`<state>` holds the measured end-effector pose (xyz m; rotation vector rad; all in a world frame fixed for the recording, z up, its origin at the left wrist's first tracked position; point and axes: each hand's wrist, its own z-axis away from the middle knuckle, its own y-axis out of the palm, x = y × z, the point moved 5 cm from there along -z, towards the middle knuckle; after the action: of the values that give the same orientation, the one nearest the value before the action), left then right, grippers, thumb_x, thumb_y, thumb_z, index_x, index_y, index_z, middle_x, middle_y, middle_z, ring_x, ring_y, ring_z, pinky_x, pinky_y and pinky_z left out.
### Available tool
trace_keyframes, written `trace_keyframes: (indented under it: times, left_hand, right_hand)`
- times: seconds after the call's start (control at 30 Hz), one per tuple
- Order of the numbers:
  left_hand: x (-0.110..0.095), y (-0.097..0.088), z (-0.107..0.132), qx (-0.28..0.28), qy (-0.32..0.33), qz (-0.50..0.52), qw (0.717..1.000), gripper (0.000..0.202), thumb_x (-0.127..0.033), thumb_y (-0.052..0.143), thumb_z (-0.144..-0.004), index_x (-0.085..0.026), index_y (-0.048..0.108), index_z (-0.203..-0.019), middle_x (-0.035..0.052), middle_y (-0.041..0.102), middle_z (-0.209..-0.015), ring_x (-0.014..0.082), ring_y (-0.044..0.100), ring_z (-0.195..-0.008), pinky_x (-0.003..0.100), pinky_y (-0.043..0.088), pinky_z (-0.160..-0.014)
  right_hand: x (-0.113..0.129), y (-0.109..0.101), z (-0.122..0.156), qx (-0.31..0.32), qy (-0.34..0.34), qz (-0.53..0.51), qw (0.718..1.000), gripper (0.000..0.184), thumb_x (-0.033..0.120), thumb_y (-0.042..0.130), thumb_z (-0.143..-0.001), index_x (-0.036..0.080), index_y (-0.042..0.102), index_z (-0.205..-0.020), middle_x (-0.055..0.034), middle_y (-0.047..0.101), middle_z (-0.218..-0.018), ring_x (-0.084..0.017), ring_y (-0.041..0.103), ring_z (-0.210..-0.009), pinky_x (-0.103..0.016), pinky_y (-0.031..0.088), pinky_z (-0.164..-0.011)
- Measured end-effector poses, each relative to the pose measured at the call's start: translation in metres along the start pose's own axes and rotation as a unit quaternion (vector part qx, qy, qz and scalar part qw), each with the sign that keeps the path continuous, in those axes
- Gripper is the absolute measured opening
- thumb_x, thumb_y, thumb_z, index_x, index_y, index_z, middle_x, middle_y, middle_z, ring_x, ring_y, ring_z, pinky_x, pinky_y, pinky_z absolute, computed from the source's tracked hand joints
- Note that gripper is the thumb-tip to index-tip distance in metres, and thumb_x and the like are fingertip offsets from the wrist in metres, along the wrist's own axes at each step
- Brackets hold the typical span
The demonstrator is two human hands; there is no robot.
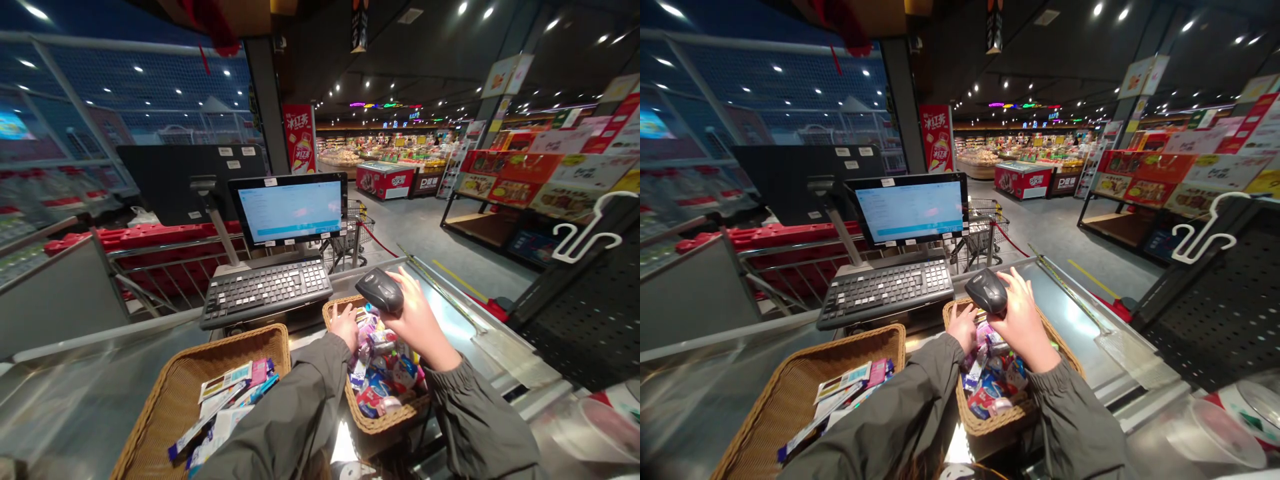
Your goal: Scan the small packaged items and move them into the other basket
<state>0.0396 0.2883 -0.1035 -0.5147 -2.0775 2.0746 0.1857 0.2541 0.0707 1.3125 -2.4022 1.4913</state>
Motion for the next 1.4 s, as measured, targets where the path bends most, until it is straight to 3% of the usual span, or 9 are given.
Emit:
trace_keyframes:
  times: [0.17, 0.5, 0.63, 0.73, 0.87, 1.13, 1.4]
  left_hand:
    - [-0.002, -0.007, 0.004, -0.030, -0.013, 0.000, 0.999, 0.021, -0.028, 0.052, -0.088, -0.025, 0.073, -0.089, 0.0025, 0.041, -0.154, 0.0263, 0.029, -0.145, 0.063, 0.007, -0.118]
    - [-0.004, -0.006, 0.004, -0.039, 0.001, 0.006, 0.999, 0.011, -0.027, 0.068, -0.073, -0.021, 0.073, -0.080, 0.0074, 0.052, -0.145, 0.0323, 0.036, -0.140, 0.065, 0.015, -0.115]
    - [-0.007, -0.017, 0.005, -0.060, 0.008, 0.000, 0.998, 0.011, -0.025, 0.063, -0.078, -0.021, 0.072, -0.081, 0.0068, 0.047, -0.150, 0.0301, 0.030, -0.144, 0.064, 0.012, -0.116]
    - [-0.005, -0.040, 0.010, -0.107, 0.002, 0.001, 0.994, 0.011, -0.025, 0.062, -0.079, -0.019, 0.071, -0.079, 0.0090, 0.042, -0.153, 0.0309, 0.029, -0.144, 0.066, 0.012, -0.115]
    - [0.004, -0.087, 0.023, -0.186, -0.005, -0.001, 0.982, 0.007, -0.020, 0.062, -0.078, -0.019, 0.069, -0.078, 0.0106, 0.042, -0.153, 0.0300, 0.030, -0.145, 0.065, 0.013, -0.117]
    - [0.049, -0.179, 0.070, -0.305, -0.094, -0.026, 0.948, 0.002, -0.020, 0.063, -0.077, -0.020, 0.065, -0.078, 0.0083, 0.049, -0.147, 0.0307, 0.031, -0.145, 0.064, 0.008, -0.119]
    - [0.083, -0.221, 0.131, -0.354, -0.129, -0.048, 0.925, 0.003, -0.024, 0.065, -0.080, -0.023, 0.068, -0.080, 0.0041, 0.045, -0.151, 0.0282, 0.028, -0.147, 0.064, 0.012, -0.118]
  right_hand:
    - [-0.001, -0.002, 0.001, -0.008, -0.007, 0.000, 1.000, 0.051, 0.022, 0.057, -0.070, 0.018, 0.056, -0.122, -0.0156, 0.053, -0.136, -0.039, 0.028, -0.144, -0.064, 0.025, -0.114]
    - [0.002, -0.004, 0.006, -0.010, -0.002, 0.002, 1.000, 0.052, 0.023, 0.057, -0.071, 0.018, 0.054, -0.123, -0.0151, 0.053, -0.137, -0.039, 0.028, -0.144, -0.065, 0.024, -0.114]
    - [0.002, -0.008, 0.010, -0.016, 0.000, 0.002, 1.000, 0.053, 0.024, 0.057, -0.071, 0.018, 0.053, -0.124, -0.0160, 0.053, -0.137, -0.038, 0.028, -0.144, -0.065, 0.024, -0.114]
    - [0.001, -0.010, 0.013, -0.014, 0.008, 0.002, 1.000, 0.052, 0.024, 0.058, -0.072, 0.018, 0.054, -0.124, -0.0159, 0.053, -0.136, -0.038, 0.029, -0.144, -0.065, 0.024, -0.114]
    - [0.005, -0.011, 0.015, -0.020, 0.016, 0.002, 1.000, 0.050, 0.025, 0.059, -0.072, 0.019, 0.055, -0.121, -0.0150, 0.054, -0.135, -0.039, 0.030, -0.143, -0.067, 0.023, -0.113]
    - [0.038, -0.005, 0.011, -0.012, -0.016, -0.010, 1.000, 0.052, 0.021, 0.058, -0.071, 0.019, 0.055, -0.123, -0.0154, 0.052, -0.138, -0.040, 0.027, -0.144, -0.069, 0.023, -0.113]
    - [0.079, 0.008, 0.013, 0.017, -0.051, -0.020, 0.998, 0.051, 0.018, 0.057, -0.071, 0.019, 0.058, -0.122, -0.0150, 0.052, -0.139, -0.039, 0.026, -0.145, -0.069, 0.021, -0.114]
